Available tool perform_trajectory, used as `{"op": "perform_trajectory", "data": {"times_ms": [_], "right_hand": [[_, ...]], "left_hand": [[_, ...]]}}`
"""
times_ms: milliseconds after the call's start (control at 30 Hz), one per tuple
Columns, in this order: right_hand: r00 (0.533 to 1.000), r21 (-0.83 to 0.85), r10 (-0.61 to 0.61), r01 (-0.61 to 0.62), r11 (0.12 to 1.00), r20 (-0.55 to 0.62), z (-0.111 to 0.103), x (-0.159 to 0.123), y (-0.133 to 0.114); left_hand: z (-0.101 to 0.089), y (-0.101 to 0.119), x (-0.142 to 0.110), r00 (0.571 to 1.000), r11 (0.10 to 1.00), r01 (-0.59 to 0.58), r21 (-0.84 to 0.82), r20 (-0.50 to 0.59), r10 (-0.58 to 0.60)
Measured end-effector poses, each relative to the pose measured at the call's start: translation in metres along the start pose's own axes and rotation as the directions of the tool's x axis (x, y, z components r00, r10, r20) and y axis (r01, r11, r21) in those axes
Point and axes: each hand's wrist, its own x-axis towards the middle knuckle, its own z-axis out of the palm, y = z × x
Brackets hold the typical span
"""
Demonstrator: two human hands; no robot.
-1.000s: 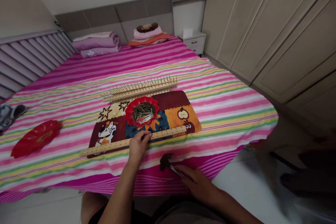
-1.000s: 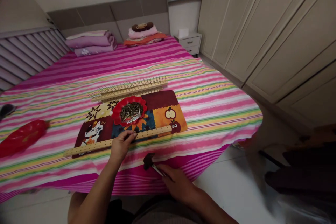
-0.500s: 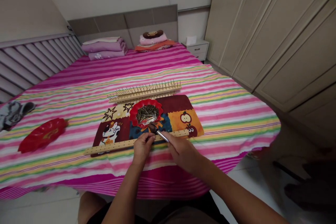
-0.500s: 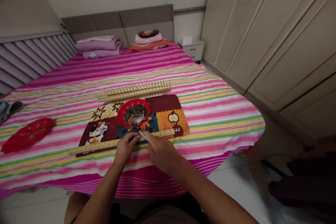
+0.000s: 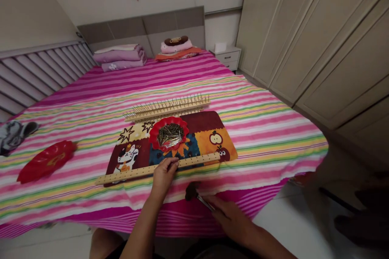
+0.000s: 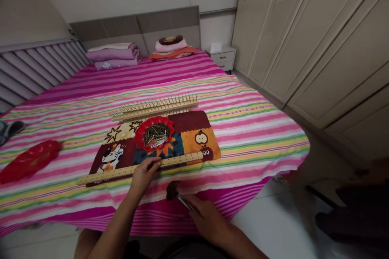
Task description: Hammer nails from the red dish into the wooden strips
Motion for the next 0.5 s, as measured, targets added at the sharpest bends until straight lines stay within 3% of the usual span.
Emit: {"op": "perform_trajectory", "data": {"times_ms": [133, 233, 367, 500], "right_hand": [[1.0, 0.017, 0.023, -0.024, 1.0, 0.021, 0.017, 0.001, 0.029], [0.999, 0.021, 0.033, -0.033, 0.999, 0.013, 0.018, 0.002, 0.031], [1.0, 0.045, 0.025, -0.026, 0.999, 0.013, 0.014, 0.003, 0.027], [1.0, 0.087, -0.004, 0.004, 0.996, 0.005, 0.015, 0.003, 0.028]], "left_hand": [[-0.016, 0.007, 0.011, 0.994, 0.997, -0.021, 0.068, -0.109, 0.029], [-0.031, 0.019, 0.035, 0.98, 0.952, 0.0, 0.307, -0.188, 0.061], [-0.037, 0.03, 0.071, 1.0, 0.763, -0.008, 0.647, -0.015, 0.023], [-0.026, 0.028, 0.094, 0.99, 0.647, -0.089, 0.758, 0.14, -0.028]]}}
